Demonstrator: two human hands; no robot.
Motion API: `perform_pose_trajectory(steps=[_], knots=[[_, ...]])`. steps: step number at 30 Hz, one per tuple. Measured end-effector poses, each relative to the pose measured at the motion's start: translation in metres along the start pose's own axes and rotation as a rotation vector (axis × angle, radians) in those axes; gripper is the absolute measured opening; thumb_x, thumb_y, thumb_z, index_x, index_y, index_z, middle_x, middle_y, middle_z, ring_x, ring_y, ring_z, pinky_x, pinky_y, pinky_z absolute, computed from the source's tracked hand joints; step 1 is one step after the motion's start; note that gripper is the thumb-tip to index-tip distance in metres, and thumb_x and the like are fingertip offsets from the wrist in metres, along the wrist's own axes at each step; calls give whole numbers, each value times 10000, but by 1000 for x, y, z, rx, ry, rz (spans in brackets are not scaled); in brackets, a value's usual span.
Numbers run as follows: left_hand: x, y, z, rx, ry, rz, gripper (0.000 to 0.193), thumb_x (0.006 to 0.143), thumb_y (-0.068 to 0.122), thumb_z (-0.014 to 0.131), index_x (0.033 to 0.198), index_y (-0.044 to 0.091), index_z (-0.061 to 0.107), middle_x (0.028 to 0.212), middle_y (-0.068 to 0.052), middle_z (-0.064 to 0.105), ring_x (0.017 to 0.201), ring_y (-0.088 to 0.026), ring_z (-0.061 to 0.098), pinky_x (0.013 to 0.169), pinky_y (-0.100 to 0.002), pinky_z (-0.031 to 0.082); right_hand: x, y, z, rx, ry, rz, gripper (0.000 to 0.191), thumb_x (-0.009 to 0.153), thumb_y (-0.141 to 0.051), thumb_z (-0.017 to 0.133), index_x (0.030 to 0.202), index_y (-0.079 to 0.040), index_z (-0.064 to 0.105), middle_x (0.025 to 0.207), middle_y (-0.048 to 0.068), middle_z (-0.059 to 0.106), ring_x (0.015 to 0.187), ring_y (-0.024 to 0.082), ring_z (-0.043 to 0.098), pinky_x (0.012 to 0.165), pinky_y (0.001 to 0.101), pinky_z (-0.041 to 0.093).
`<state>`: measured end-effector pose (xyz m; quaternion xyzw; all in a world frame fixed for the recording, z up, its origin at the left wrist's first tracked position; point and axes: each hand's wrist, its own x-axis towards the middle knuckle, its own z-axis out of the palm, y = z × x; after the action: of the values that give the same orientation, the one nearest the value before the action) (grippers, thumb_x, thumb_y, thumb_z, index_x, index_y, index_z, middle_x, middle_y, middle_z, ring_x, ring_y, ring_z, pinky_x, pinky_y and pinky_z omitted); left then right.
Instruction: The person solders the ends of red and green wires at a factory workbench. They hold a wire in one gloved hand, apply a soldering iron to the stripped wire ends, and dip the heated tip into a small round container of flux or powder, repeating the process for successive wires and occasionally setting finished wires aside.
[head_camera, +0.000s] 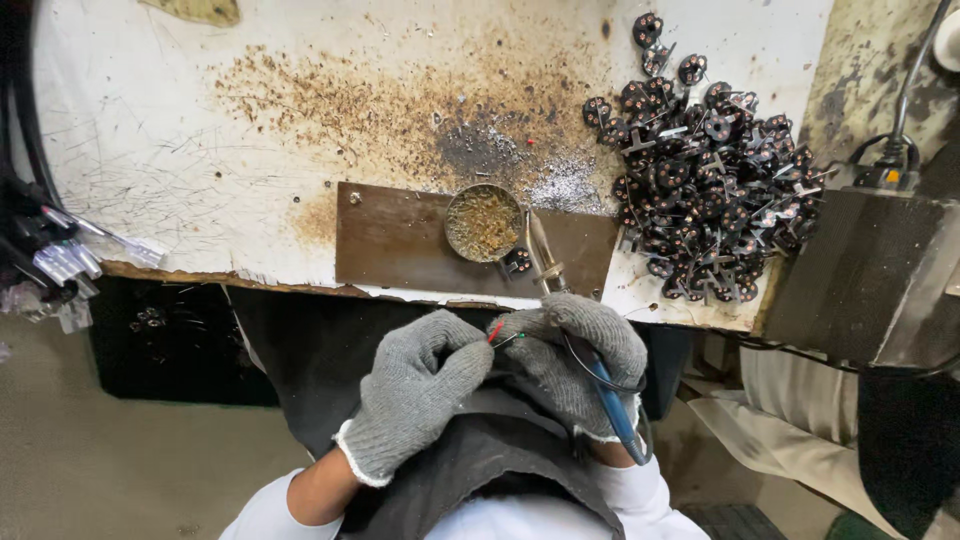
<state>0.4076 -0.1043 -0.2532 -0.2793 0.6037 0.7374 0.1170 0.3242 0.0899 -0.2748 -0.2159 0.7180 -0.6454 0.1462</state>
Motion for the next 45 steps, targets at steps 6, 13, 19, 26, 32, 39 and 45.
perform_pose_trajectory(steps=[6,13,19,26,32,39,45], knots=[[2,16,-20,71,-237,477,131,912,130,705,1013,53,735,823,-28,666,754,-100,612,691,-258,522,-2,-8,10,213,-5,189,583,867,47,807,1366,-53,522,1110,175,762,1037,267,774,921,408,644],[5,24,-13,197,124,242,204,794,163,820,892,42,687,789,-89,691,658,-212,671,599,-305,556,11,-21,31,115,88,146,567,906,70,768,1384,-65,494,1112,168,748,1042,258,760,928,397,635],[27,48,-7,383,203,427,128,928,152,752,976,51,690,849,-93,698,686,-181,676,635,-315,551,39,-3,26,-88,318,-19,517,1007,75,715,1427,-79,455,1116,160,766,881,154,721,726,263,586],[55,75,-26,563,146,212,209,868,242,760,851,51,676,720,-117,694,635,-254,698,599,-376,534,53,-6,26,-601,168,-191,254,971,19,736,1215,-4,666,1134,153,748,991,280,770,861,350,610],[65,89,-29,644,95,213,234,845,290,764,851,64,706,732,-117,711,667,-275,716,610,-396,541,59,-18,25,-786,93,-196,214,933,-66,763,1140,-49,713,1047,125,748,932,308,743,839,381,589],[34,83,-27,439,114,206,151,850,187,763,913,57,717,831,-83,738,680,-213,721,629,-309,565,48,-15,42,-418,246,115,223,925,-193,778,1084,-43,737,947,96,732,809,224,673,702,351,533],[37,40,-15,477,154,481,181,851,156,814,930,59,684,1107,-108,725,839,-232,750,697,-302,592,23,-6,18,-101,339,-34,431,989,-386,688,1046,41,663,942,88,681,745,125,693,610,267,573]])
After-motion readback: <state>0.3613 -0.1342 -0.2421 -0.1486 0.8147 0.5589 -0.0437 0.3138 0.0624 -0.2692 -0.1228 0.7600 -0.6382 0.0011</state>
